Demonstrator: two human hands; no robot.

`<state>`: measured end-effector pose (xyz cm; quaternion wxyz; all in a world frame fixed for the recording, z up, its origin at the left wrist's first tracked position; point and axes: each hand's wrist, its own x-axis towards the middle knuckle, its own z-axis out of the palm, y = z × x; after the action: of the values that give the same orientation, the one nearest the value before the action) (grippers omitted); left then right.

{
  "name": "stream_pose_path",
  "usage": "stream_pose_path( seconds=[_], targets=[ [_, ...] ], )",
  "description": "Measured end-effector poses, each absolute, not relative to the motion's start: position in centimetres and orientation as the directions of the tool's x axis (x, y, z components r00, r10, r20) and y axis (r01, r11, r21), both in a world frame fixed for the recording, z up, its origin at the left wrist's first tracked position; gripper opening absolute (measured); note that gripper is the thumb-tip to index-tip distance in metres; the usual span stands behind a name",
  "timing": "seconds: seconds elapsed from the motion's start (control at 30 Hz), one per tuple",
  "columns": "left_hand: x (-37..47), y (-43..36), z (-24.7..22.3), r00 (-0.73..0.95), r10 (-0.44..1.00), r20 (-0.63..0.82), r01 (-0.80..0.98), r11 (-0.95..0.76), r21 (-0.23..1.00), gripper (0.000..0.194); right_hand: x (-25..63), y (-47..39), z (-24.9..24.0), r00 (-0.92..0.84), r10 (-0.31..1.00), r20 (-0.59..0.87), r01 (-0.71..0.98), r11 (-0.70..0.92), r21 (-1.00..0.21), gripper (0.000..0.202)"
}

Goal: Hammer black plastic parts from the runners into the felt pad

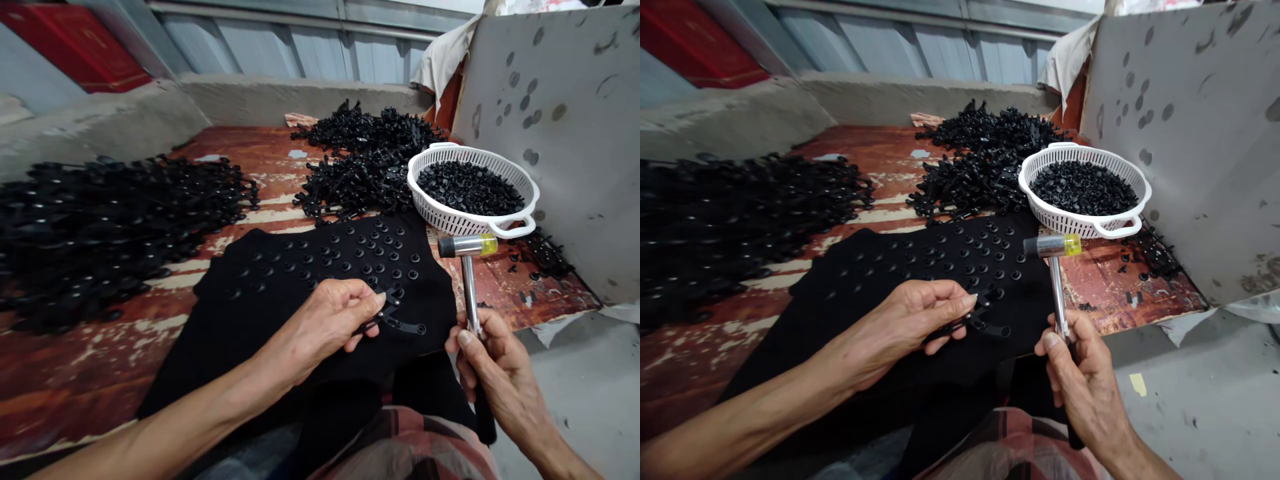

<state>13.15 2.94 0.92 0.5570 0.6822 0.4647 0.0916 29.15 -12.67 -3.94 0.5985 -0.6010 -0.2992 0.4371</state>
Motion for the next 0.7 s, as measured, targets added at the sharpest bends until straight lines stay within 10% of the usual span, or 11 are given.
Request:
stream_pose_path(
  seconds=[0.5,0.7],
  targets=[
    [13.57,2.82,1.06,0.532,0.738,-0.416,0.574,0.048,0.817,0.044,29.26,-12.98,-4.71,0.41,0.894,-0.178,-0.139,-0.132,-0.981,0.023],
    [13.37,3.17,0.81,0.547,0.737,-0.396,0.582,0.005,0.813,0.042,29.63,-13.6,-4.26,0.398,0.917,-0.029,0.202,-0.118,-0.972,0.028]
  ],
)
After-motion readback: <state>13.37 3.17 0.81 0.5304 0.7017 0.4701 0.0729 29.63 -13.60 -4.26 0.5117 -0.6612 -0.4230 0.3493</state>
